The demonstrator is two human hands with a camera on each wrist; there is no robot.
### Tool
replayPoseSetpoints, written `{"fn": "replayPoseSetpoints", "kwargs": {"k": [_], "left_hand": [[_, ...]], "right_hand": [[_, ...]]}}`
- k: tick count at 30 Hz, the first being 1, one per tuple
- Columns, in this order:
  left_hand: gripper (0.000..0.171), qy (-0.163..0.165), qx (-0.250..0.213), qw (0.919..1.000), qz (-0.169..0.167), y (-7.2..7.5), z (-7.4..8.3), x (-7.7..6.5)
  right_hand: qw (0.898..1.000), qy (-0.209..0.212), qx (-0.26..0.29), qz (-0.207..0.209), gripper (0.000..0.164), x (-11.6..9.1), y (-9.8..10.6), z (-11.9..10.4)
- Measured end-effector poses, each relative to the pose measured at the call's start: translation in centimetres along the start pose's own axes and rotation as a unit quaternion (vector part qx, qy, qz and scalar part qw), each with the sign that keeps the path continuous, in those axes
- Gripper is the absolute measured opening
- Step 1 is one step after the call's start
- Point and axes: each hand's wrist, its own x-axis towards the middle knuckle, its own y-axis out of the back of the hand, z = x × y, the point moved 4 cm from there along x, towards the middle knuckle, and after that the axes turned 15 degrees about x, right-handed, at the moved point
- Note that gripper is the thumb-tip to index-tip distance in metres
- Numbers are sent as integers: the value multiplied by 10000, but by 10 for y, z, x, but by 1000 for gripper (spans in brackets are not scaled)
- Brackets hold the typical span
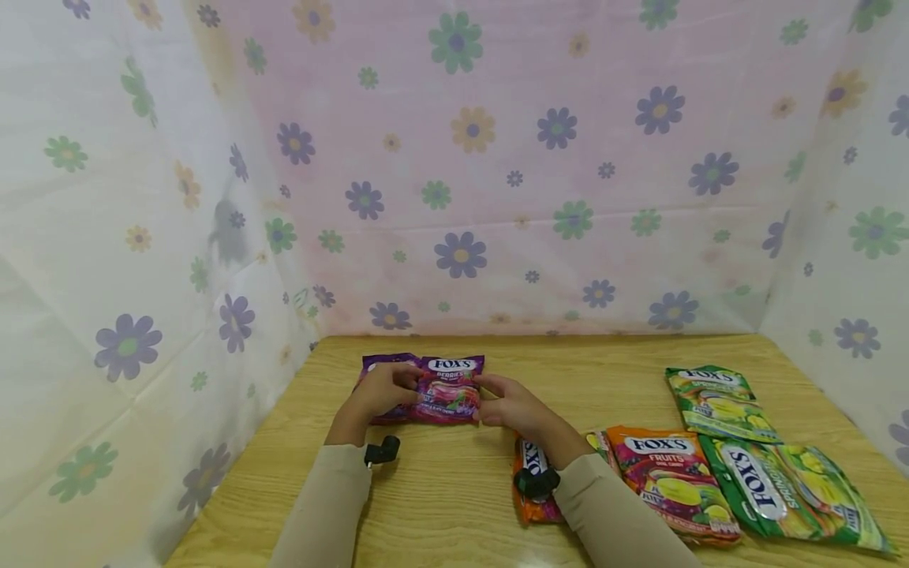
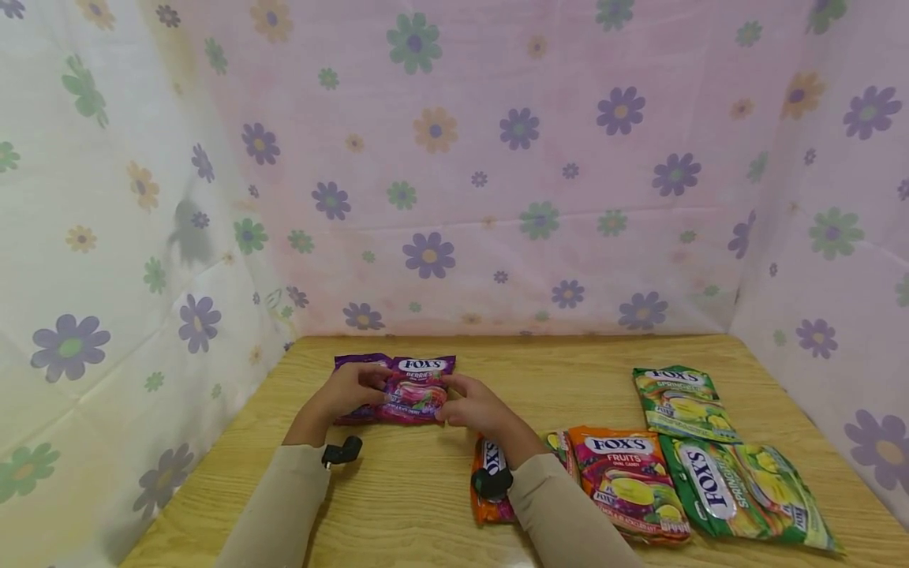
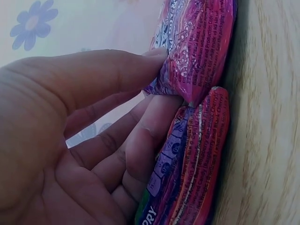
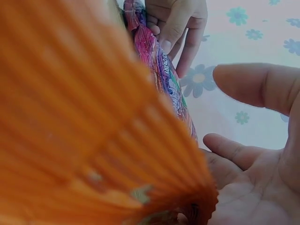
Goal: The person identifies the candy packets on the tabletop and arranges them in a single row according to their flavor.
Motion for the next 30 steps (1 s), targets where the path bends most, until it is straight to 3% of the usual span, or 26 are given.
{"fn": "replayPoseSetpoints", "kwargs": {"k": [14,19,30], "left_hand": [[46,-1,-103,9999,-72,1,1,-2],[46,60,-1,10000,-58,2,-4,-1],[45,48,-41,9999,-99,4,-9,-2]], "right_hand": [[9998,-16,177,129,73,-1,1,1],[9994,-24,338,-66,70,0,0,2],[9988,-7,86,-476,73,0,-1,5]]}}
